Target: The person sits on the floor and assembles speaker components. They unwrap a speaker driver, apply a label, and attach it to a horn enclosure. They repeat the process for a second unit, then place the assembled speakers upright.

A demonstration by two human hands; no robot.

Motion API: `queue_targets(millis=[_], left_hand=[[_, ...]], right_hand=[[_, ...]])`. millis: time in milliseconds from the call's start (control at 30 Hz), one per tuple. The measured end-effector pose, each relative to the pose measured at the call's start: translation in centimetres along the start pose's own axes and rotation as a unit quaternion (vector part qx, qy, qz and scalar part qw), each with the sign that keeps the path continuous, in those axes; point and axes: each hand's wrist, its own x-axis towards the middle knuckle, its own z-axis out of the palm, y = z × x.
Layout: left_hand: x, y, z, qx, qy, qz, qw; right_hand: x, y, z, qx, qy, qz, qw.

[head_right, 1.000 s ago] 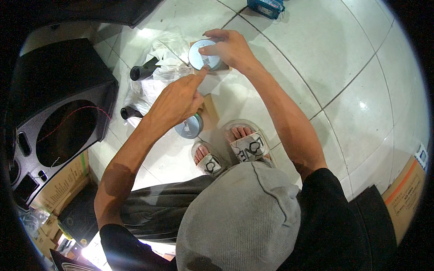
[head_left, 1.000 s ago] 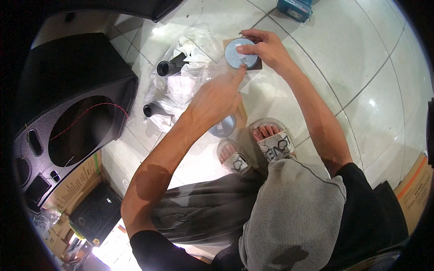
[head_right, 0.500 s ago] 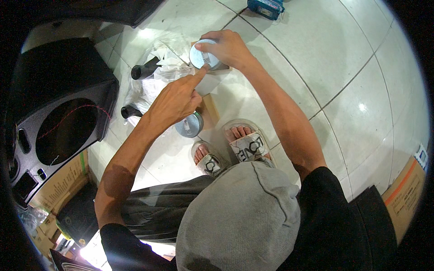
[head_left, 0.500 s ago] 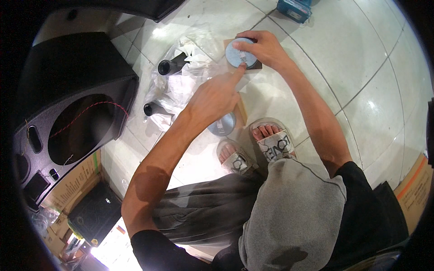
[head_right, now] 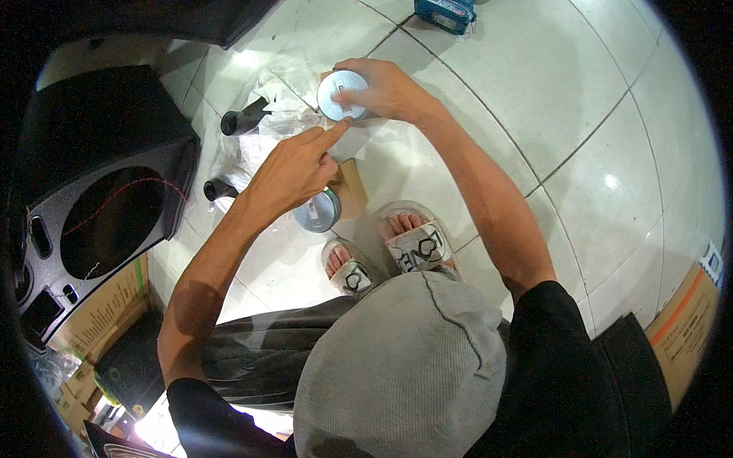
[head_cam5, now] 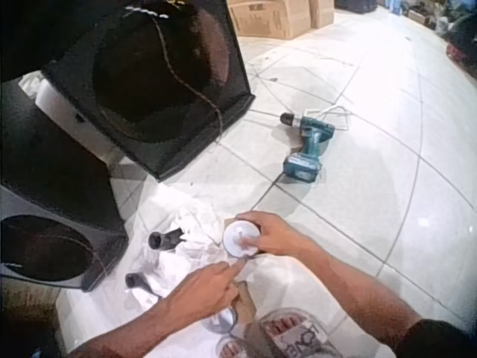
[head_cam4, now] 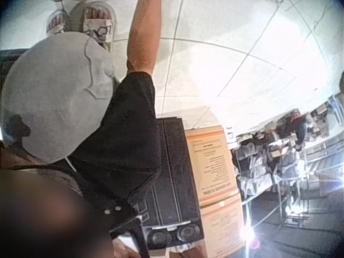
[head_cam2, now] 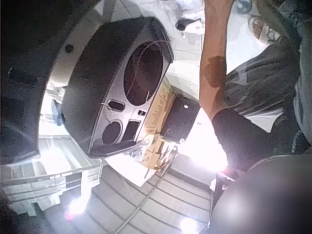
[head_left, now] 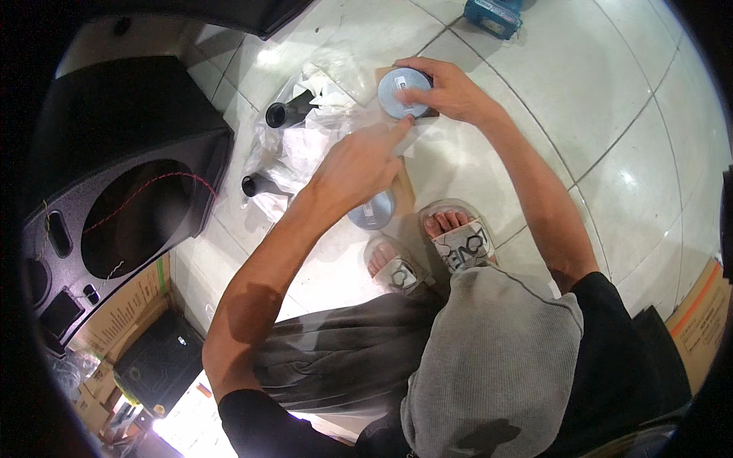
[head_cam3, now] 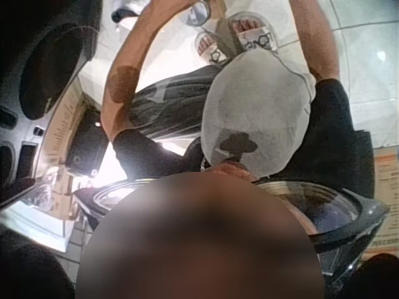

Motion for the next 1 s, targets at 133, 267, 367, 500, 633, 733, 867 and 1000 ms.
queue_targets(millis=[133,267,367,500,633,733,867,1000], left_hand=[[-0.1,0.0,-0.9,-0.153,0.026,-0.047,0.987],[0.2,-1.1,-1.7,-0.281,0.064,-0.115,0.95],[0.5,-2.3,-1.6,-0.298,0.099,-0.151,0.937],[1.1,-3.6,-1.1,-0.41,0.098,-0.231,0.877],[1.3,-3.7,-1.0,-0.414,0.098,-0.236,0.874],[1.2,-2.6,-0.8,-0.42,0.093,-0.207,0.879],[0.9,-0.4,-0.2,-0.471,0.094,-0.137,0.866],[-0.2,0.6,-0.2,-0.567,0.129,-0.191,0.791]], right_hand=[[1.4,-0.6,-0.1,-0.035,-0.015,0.078,0.996],[0.4,-0.9,-0.1,-0.047,0.025,0.046,0.998],[-1.6,-0.8,0.6,-0.088,0.078,-0.047,0.992],[-3.0,-0.9,1.3,-0.143,0.076,-0.092,0.983],[-3.6,-2.4,0.9,-0.152,0.155,-0.108,0.97],[-5.0,-3.9,0.7,-0.103,0.181,-0.22,0.953],[-7.0,-5.6,2.7,0.085,0.117,-0.13,0.981],[-7.4,-5.7,3.5,0.111,0.147,-0.119,0.976]])
